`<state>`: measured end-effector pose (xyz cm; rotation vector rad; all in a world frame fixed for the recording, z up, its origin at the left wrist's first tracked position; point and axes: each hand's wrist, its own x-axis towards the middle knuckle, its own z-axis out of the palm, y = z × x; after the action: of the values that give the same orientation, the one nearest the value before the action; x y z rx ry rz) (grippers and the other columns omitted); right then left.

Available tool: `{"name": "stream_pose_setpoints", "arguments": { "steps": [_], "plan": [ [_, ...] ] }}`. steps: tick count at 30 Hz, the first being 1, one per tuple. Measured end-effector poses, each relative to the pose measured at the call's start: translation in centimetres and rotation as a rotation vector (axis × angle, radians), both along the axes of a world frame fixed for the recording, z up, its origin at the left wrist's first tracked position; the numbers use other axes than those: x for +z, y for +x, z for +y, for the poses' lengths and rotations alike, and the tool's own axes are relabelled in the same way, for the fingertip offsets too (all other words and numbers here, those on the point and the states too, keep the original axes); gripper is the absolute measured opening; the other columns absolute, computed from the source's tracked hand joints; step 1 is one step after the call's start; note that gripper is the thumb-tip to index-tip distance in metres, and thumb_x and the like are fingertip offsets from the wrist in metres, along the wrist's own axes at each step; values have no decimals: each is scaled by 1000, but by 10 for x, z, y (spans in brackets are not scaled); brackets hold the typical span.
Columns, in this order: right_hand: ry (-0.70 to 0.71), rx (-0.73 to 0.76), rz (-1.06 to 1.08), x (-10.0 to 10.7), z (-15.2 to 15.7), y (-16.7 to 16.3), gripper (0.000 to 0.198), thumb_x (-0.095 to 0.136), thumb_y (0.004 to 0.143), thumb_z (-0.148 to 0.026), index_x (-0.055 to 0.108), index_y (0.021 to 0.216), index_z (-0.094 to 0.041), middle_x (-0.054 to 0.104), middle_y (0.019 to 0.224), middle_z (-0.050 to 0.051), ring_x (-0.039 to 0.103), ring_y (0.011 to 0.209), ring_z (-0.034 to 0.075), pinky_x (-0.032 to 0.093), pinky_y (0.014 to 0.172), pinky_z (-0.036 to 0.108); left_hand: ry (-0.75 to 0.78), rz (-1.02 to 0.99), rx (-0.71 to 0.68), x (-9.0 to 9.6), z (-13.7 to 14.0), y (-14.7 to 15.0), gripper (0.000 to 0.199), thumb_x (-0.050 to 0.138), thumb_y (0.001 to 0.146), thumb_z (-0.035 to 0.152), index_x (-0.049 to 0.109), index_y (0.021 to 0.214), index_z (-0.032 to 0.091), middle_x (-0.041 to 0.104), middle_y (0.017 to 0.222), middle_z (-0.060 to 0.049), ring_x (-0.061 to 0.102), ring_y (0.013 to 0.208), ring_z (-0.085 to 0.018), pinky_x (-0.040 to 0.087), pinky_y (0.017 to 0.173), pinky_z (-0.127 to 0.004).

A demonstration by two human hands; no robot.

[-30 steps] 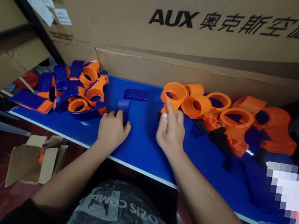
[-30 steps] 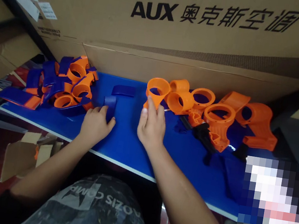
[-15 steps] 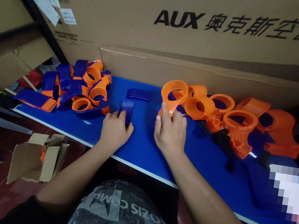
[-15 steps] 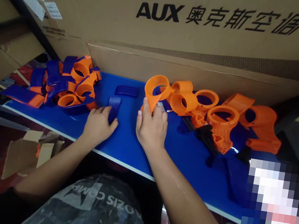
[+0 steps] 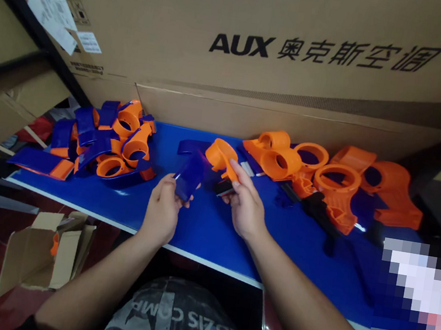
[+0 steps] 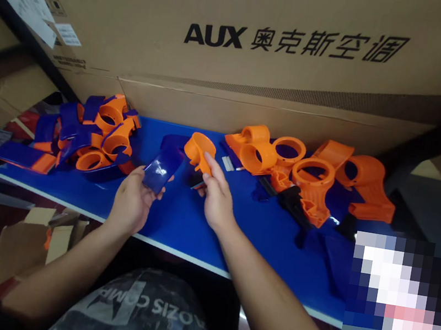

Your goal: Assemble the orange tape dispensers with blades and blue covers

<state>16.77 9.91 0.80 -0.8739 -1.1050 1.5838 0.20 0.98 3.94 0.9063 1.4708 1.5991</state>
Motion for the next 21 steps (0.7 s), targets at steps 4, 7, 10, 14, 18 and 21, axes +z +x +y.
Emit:
{"name": "stream_pose_setpoints", "arguments": {
  "steps": [4,7,10,14,18,21],
  "plan": [
    [8,22,46,1,-3,-4,55,71,87,-43,62,141,-34,66,91,-2,55,66,13,46,55,25,11,-309,24,12,8,12,33,51,99,49,58,101,17,73,80,-5,74,73,-19,56,63,-29],
    [57,52,24,2,-5,-5,56,71,91,-49,59,143,-33,62,87,-3,54,64,12,47,56,26,29,-406,0,16,10,14,34,64,94,50,59,96,17,72,75,-2,76,74,-19,61,70,-31],
    [133,66,-41,3,-7,-5,57,70,93,-53,57,144,-31,60,88,-2,54,62,11,47,57,28,66,-459,-64,17,11,12,33,72,91,49,61,96,18,75,78,-3,79,82,-22,64,79,-36],
    [188,68,-88,4,-8,-7,58,73,92,-51,54,143,-30,61,91,-1,54,63,12,47,59,30,130,-458,-118,14,14,11,31,73,91,47,62,100,20,77,85,-4,79,88,-24,64,81,-39],
    [176,65,-45,5,-8,-9,58,79,88,-48,55,138,-31,63,99,0,55,67,13,47,58,30,160,-276,-53,8,17,8,30,72,92,49,66,102,21,72,84,0,72,75,-16,60,73,-30],
    [160,100,-19,6,-8,-9,56,80,86,-50,59,133,-29,64,98,0,57,70,14,49,60,29,144,79,-10,5,20,6,31,66,96,51,72,105,21,71,84,-1,66,77,-15,54,74,-27]
  ]
}}
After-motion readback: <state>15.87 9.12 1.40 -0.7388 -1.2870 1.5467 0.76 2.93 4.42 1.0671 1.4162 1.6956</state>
